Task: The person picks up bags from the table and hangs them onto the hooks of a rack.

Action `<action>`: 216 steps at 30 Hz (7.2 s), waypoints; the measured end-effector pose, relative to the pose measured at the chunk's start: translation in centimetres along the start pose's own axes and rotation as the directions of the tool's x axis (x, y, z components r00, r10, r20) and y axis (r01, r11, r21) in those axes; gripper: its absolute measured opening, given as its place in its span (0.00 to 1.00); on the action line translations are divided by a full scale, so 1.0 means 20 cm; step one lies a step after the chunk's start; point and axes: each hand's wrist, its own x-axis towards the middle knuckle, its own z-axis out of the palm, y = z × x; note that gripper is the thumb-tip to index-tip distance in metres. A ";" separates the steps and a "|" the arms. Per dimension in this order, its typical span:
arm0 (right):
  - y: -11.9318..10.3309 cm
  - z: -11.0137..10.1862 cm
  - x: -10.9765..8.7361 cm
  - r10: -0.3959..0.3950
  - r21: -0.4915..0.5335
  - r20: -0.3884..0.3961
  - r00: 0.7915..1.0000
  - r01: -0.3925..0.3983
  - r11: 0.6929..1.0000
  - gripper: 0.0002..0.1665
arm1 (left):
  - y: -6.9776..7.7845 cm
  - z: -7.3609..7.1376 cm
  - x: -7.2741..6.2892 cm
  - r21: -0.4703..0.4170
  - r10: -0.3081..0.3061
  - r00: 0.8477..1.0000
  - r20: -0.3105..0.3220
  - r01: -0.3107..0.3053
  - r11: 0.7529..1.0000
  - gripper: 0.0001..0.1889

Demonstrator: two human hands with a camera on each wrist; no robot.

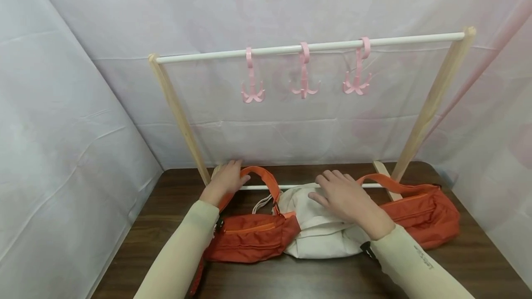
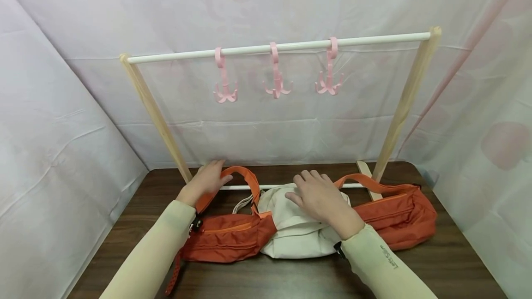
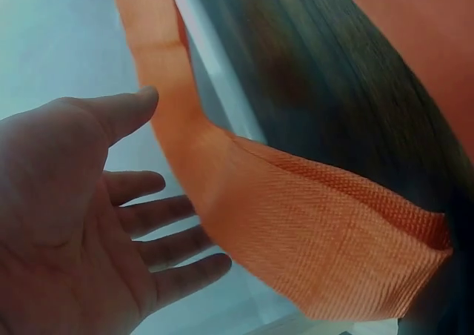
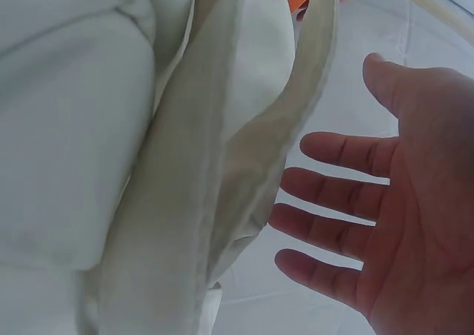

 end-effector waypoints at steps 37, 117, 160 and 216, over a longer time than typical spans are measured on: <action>-0.08 0.02 0.10 -0.049 0.017 -0.024 0.999 0.049 0.999 0.32 | -0.01 0.06 0.11 -0.110 0.017 0.993 -0.117 -0.030 0.993 0.05; -0.38 -0.07 0.37 -0.067 0.717 -0.200 0.978 0.193 0.670 0.25 | 0.38 -0.37 -0.38 -0.336 0.106 0.823 -0.558 -0.340 0.878 0.06; -0.25 -0.32 0.37 -0.132 0.705 -0.264 0.956 0.284 0.650 0.17 | 0.27 -0.45 -0.43 -0.283 0.175 0.839 -0.515 -0.359 0.890 0.08; -0.26 -0.66 0.51 -0.075 0.473 -0.574 0.815 0.405 0.783 0.05 | 0.28 -0.75 -0.39 -0.120 0.232 0.580 -0.781 -0.503 0.856 0.09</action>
